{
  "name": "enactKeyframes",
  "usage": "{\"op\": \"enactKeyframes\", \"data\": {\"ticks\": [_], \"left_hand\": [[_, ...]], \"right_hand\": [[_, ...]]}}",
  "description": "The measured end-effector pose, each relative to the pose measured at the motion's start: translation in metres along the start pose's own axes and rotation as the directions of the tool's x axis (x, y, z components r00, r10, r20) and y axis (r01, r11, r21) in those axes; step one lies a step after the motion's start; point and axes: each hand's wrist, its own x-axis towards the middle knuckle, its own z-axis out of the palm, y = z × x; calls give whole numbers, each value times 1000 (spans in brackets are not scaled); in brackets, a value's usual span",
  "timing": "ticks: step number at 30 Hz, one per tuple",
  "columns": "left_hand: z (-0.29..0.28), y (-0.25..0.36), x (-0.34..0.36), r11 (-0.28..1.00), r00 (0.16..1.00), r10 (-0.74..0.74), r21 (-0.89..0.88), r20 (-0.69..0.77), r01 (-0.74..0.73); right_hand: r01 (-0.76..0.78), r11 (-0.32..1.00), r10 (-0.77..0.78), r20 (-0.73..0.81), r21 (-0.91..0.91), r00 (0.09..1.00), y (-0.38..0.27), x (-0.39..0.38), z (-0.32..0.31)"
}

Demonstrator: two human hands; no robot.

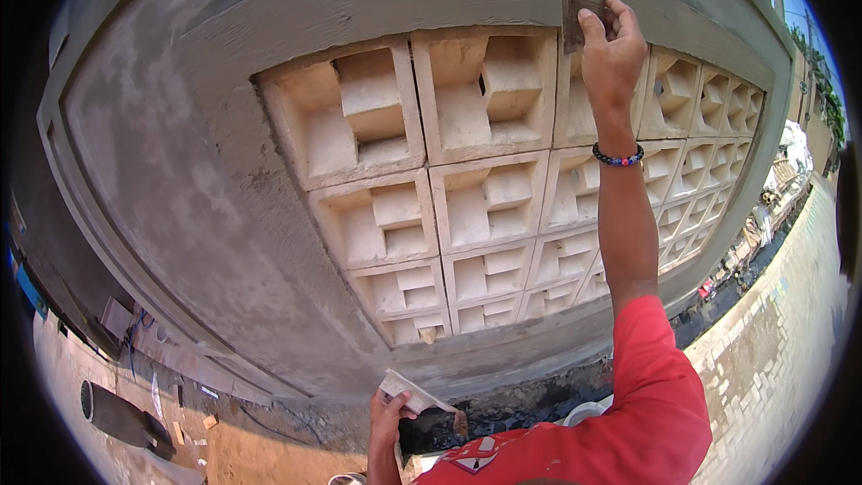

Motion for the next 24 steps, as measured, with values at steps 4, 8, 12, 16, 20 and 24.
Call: {"op": "enactKeyframes", "data": {"ticks": [4, 8, 12, 16, 20, 24], "left_hand": [[1, 3, 11, 1000, 998, -4, 19, 57, 3], [7, 7, 14, 999, 998, 18, 30, 67, -20], [12, 5, 15, 999, 997, 33, 24, 71, -35], [19, 6, 13, 1000, 997, 10, 4, 82, -10], [23, 10, 8, 999, 996, 33, 7, 77, -34], [18, 2, 12, 999, 997, 45, -4, 61, -44]], "right_hand": [[-216, 966, 203, -96, -142, 974, 56, 39, -51], [-201, 960, 199, -28, -196, 980, 51, 21, -26], [-84, 982, 107, 130, -168, 986, -12, -30, 45], [86, 996, -86, 384, 17, 919, -65, -88, 112], [11, 972, -127, 484, 235, 866, -82, -97, 104], [-15, 987, -15, 180, 162, 983, -29, -40, 36]]}}
